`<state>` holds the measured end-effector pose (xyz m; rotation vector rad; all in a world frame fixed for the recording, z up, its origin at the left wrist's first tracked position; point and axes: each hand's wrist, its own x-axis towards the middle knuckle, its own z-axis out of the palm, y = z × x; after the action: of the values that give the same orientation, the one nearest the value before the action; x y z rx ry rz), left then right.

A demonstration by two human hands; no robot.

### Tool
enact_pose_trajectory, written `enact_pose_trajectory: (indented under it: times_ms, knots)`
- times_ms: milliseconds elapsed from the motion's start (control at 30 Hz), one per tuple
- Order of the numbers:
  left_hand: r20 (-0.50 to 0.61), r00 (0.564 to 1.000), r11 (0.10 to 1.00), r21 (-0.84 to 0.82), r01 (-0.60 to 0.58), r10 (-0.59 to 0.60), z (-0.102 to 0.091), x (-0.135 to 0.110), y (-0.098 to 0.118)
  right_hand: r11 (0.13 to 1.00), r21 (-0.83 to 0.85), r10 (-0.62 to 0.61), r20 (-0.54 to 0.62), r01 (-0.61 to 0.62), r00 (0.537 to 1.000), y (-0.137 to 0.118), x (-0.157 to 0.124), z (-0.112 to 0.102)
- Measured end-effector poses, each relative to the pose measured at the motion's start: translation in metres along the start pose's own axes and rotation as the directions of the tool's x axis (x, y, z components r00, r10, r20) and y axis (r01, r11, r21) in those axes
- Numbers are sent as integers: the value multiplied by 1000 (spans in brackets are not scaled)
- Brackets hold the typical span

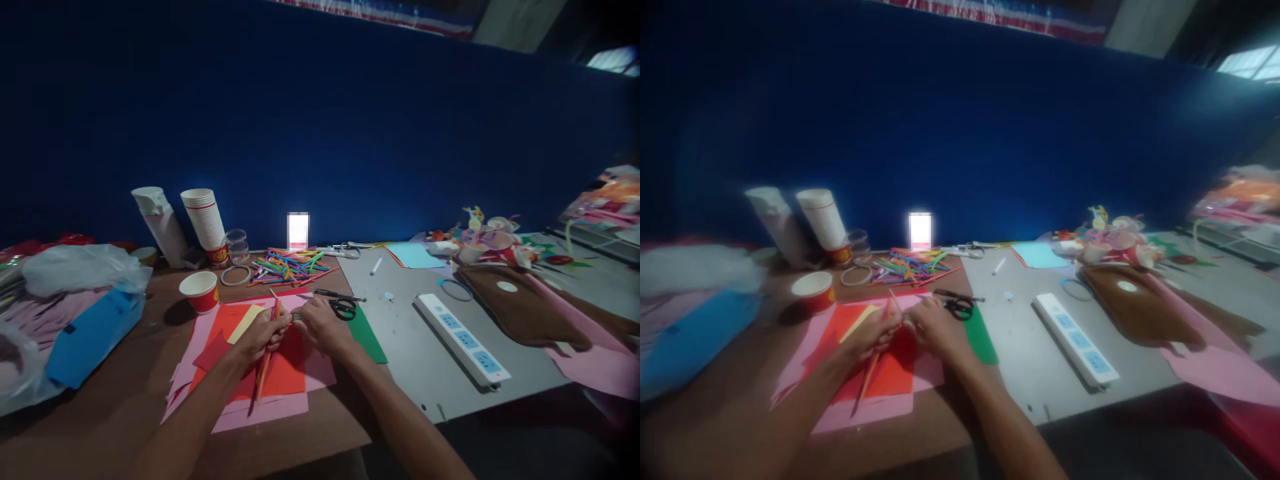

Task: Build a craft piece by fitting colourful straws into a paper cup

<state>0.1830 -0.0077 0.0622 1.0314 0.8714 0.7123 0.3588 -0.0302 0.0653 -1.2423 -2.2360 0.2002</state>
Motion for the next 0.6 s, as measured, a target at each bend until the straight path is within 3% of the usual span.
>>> enact_pose_trajectory:
  times_ms: [233, 400, 500, 600]
  knots:
    - [30, 999, 1000, -29, 13, -12, -2, 0, 2, 994, 105, 26, 2, -26, 1000, -2, -1, -6]
    - [121, 992, 995, -103, -6, 18, -1, -4, 9, 916, 382, 136, 0, -126, 991, 1, 2, -8]
    - [160, 987, 981, -196, 0, 31, -2, -4, 12, 768, 615, 215, 19, -181, 977, 3, 5, -4]
    - [222, 974, 960, -280, 21, 43, -3, -5, 11, 480, 859, 282, 44, -181, 958, 3, 9, 1]
